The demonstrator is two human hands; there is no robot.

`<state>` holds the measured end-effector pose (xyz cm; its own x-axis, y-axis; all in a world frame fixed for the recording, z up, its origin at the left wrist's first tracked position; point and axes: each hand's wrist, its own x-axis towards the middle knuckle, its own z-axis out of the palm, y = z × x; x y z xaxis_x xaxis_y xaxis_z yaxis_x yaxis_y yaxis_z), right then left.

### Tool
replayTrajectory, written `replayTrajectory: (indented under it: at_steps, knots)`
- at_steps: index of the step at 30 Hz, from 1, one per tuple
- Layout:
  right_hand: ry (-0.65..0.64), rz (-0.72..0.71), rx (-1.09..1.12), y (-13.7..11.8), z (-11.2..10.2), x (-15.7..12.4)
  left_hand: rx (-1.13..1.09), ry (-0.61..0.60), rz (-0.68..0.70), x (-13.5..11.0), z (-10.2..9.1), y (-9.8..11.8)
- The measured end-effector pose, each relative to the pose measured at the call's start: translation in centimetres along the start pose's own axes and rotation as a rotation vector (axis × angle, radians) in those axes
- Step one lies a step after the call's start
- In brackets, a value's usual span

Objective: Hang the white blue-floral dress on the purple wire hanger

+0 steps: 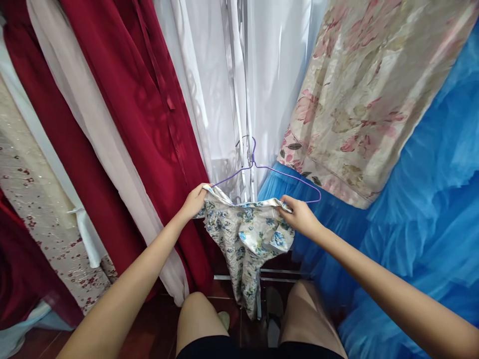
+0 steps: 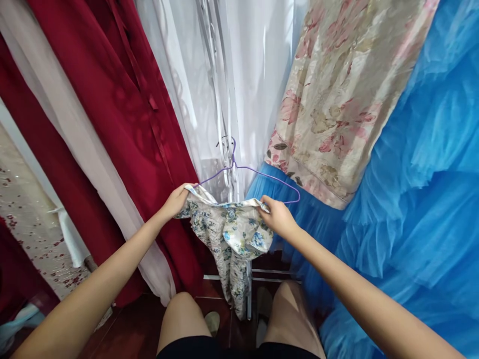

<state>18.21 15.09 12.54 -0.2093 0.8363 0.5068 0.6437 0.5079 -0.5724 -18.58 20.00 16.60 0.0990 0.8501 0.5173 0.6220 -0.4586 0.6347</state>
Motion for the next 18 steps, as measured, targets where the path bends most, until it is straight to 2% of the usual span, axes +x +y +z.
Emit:
replayTrajectory:
  at_steps: [2,4,7,9,11,13,16,18]
  knots:
    - [-0.014,0.013,0.137,0.1,-0.3,-0.3,-0.109,-0.035,0.045,0.6,0.6,0.9]
    - [-0.047,0.011,0.233,0.0,-0.6,-0.4,-0.12,-0.031,0.093,0.9,1.0,1.8]
    - [-0.073,-0.023,0.26,-0.2,-1.0,-0.5,0.003,0.024,0.137,0.6,0.8,3.2]
    - [-0.065,-0.064,0.219,-0.2,-1.3,-0.7,0.114,0.06,0.118,0.2,0.5,3.8]
    - [0.006,-0.08,0.143,0.0,-1.9,-1.2,0.193,0.084,0.091,-0.1,0.3,4.2]
    - [0.139,-0.043,0.044,0.5,-2.7,-1.8,0.2,0.098,0.075,-0.2,0.5,4.4]
    - [0.316,0.057,-0.122,1.7,-4.5,-1.8,0.073,0.089,0.051,0.3,1.1,4.3]
    - [0.339,0.077,-0.169,2.4,-5.9,-1.0,-0.072,0.043,0.006,0.9,1.3,4.3]
